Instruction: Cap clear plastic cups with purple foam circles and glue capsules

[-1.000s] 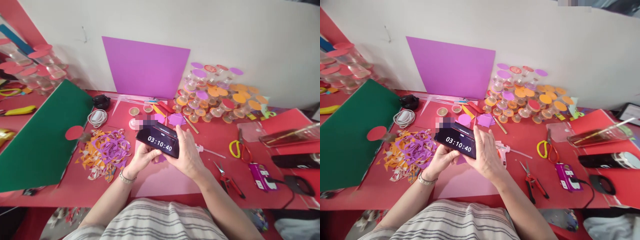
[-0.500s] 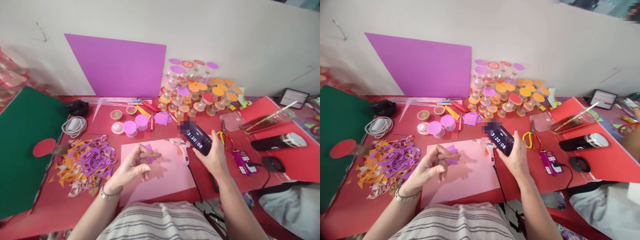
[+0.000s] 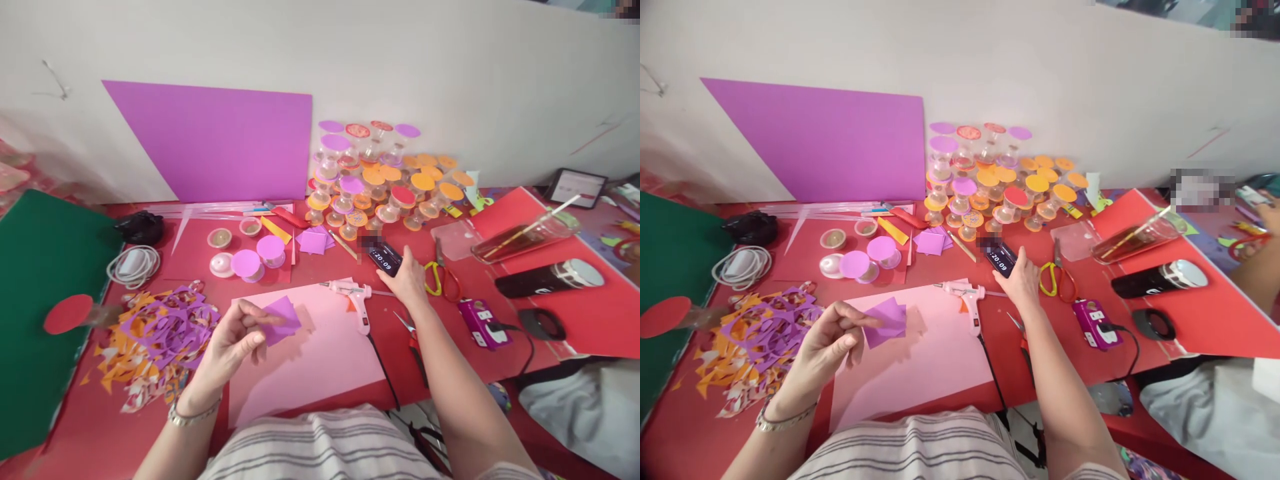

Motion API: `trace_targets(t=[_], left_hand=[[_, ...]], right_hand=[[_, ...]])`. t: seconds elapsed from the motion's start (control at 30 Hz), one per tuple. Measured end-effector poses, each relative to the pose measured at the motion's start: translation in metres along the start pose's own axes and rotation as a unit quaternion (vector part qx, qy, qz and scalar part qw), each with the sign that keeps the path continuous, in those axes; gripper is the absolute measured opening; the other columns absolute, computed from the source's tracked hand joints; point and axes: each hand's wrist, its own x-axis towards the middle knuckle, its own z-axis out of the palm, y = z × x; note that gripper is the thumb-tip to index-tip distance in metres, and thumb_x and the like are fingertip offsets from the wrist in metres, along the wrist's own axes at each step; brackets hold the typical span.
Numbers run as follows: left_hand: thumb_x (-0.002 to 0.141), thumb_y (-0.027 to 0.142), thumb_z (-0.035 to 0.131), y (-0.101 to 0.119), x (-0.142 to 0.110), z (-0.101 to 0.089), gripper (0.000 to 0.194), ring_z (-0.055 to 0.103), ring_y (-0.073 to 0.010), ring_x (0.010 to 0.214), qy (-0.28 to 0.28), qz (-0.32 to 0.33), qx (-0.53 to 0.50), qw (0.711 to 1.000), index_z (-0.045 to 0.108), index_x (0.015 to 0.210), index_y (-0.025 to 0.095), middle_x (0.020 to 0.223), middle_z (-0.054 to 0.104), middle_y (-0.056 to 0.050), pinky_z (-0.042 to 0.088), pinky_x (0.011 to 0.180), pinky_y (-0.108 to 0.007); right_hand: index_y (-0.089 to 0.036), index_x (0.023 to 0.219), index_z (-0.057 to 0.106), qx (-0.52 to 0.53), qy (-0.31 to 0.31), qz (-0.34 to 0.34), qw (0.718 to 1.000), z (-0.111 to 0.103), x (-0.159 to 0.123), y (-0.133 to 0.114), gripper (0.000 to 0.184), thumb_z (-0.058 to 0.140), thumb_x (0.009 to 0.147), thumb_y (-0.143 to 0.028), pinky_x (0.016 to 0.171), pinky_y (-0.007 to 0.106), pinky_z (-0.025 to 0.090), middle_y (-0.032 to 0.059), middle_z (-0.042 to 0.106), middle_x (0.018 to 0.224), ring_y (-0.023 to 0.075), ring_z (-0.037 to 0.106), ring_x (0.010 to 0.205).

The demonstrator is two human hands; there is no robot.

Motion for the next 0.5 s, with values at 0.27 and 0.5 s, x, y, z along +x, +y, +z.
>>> trace_targets(t=[0.27, 0.5], left_hand=[[0.082, 0.041, 0.081, -0.004, 0.003, -0.006, 0.033, 0.053, -0.0047, 0.037, 0.139, 0.048, 0.014, 0.989, 0.058, 0.09, 0.019, 0.085, 0.082, -0.007, 0.041, 0.035, -0.013], [0.079, 0.043, 0.084, -0.019, 0.011, -0.012, 0.037, 0.05, -0.0043, 0.036, 0.23, 0.137, 0.021, 0.963, 0.057, 0.091, 0.02, 0.073, 0.078, 0.0, 0.038, 0.034, -0.014]], right_hand=[[0.0, 0.152, 0.026, -0.035, -0.057, 0.024, 0.997, -0.003, 0.001, -0.007, 0.1, 0.072, 0.081, -0.053, 0.1, 0.055, 0.04, 0.0319, 0.062, 0.125, 0.0453, 0.06, 0.115], [-0.001, 0.152, 0.026, -0.031, -0.061, 0.02, 0.997, -0.002, 0.002, -0.01, 0.097, 0.069, 0.083, -0.053, 0.102, 0.055, 0.039, 0.0323, 0.06, 0.129, 0.045, 0.059, 0.119]])
